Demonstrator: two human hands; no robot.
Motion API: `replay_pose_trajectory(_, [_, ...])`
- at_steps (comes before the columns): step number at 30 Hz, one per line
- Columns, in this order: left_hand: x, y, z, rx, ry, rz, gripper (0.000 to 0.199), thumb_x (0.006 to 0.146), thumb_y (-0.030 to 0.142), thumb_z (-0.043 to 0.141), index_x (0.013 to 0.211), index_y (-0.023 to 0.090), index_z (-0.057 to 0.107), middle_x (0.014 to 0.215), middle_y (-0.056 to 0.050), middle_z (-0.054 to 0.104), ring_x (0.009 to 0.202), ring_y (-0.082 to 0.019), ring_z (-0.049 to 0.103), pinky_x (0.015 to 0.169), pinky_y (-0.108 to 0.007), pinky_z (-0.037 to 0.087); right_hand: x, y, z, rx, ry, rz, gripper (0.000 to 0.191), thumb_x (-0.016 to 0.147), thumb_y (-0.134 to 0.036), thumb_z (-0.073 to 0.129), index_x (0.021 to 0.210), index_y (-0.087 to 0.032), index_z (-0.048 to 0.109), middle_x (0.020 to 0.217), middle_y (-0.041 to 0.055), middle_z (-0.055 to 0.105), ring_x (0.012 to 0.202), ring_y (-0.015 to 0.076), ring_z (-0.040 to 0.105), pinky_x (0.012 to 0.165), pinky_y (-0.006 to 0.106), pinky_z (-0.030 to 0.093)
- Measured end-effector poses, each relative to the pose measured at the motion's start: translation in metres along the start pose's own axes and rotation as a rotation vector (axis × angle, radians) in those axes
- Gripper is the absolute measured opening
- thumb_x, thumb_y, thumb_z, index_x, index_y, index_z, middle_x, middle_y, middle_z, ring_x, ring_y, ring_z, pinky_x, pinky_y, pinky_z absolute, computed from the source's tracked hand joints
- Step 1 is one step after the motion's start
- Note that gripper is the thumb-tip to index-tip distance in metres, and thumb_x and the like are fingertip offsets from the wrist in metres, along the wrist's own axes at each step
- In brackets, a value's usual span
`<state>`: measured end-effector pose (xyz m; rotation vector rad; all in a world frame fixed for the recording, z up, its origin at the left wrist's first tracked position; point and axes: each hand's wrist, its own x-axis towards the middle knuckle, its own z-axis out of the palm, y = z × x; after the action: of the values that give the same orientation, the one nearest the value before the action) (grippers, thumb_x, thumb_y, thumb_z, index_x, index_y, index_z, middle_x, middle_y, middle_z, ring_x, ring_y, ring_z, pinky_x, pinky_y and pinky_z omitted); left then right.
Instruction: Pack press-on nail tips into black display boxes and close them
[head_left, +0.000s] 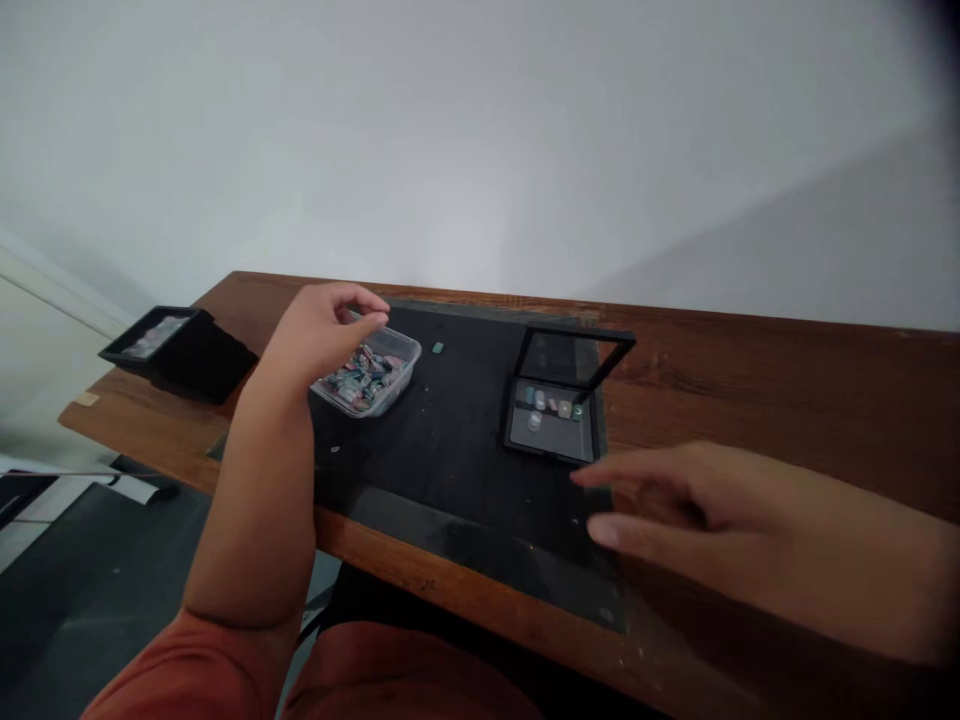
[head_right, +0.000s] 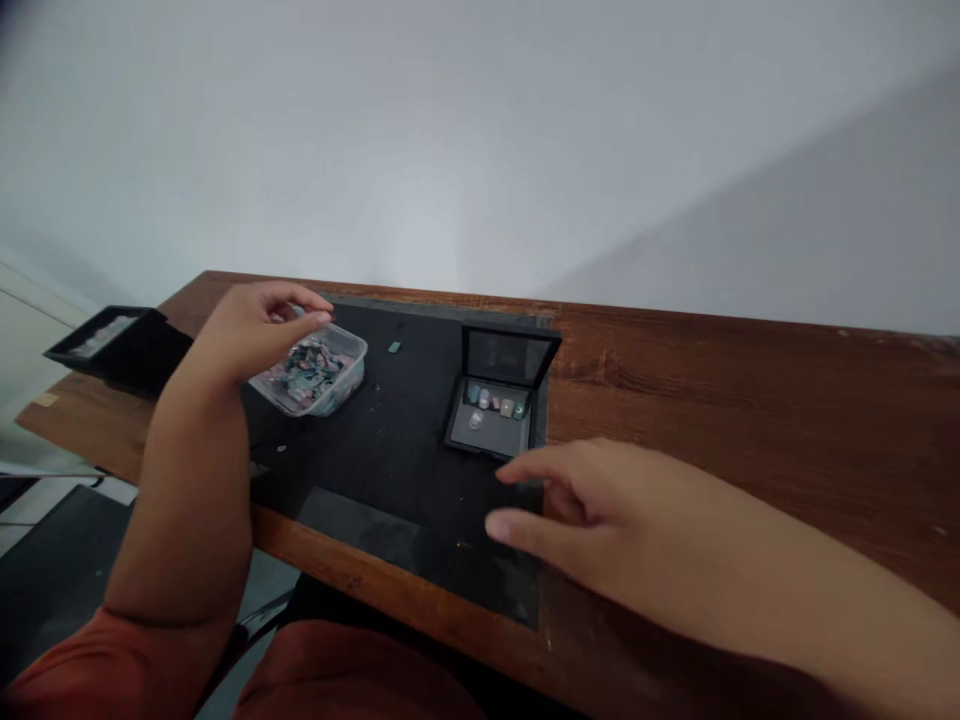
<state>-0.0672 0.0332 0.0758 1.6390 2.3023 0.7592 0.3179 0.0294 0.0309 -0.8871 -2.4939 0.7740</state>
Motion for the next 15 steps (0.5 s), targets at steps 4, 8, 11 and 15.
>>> replay_pose_trajectory(4, [-0.017,0.020,0.010,-0.454,0.123,0.227,0.027,0.082,0.041,0.076,0.100,0.022,0.080,0.104,-0.007,0.081,0.094,-0.022,0.074,0.079,-0.032,0.061,0.035,-0.006,0.014,0.068,0.154,0.170,0.032,0.099,-0.055,0.068,0.099,-0.027,0.084,0.050,-0.0057,0.050,0.040,0.0109,0.047,0.035,0.024,0.034])
replay_pose_trajectory(8, [-0.039,0.043,0.032,-0.746,-0.155,0.269,0.010,0.084,0.031,0.081,0.093,0.027,0.082,0.089,-0.002,0.082,0.086,-0.019,0.077,0.074,-0.029,0.063,0.038,-0.001,0.032,-0.001,0.439,0.088,0.018,0.095,-0.040,0.073,0.089,-0.025,0.081,0.050,-0.0065,0.053,0.042,0.0096,0.048,0.043,0.025,0.036])
replay_pose_trajectory(11, [-0.054,0.055,0.049,-0.900,-0.395,0.242,0.004,0.087,0.028,0.082,0.090,0.030,0.082,0.083,0.000,0.082,0.078,-0.017,0.077,0.068,-0.026,0.063,0.035,0.000,0.039,0.028,0.501,0.029,0.013,0.093,-0.035,0.077,0.086,-0.024,0.080,0.049,-0.0072,0.056,0.041,0.0088,0.048,0.044,0.025,0.037])
replay_pose_trajectory(15, [-0.065,0.060,0.068,-1.042,-0.598,0.169,0.005,0.090,0.027,0.082,0.092,0.032,0.084,0.085,0.000,0.083,0.077,-0.014,0.077,0.073,-0.024,0.064,0.033,-0.005,0.039,0.051,0.538,-0.083,0.014,0.090,-0.036,0.084,0.088,-0.022,0.079,0.055,-0.0066,0.060,0.044,0.0086,0.052,0.047,0.024,0.040])
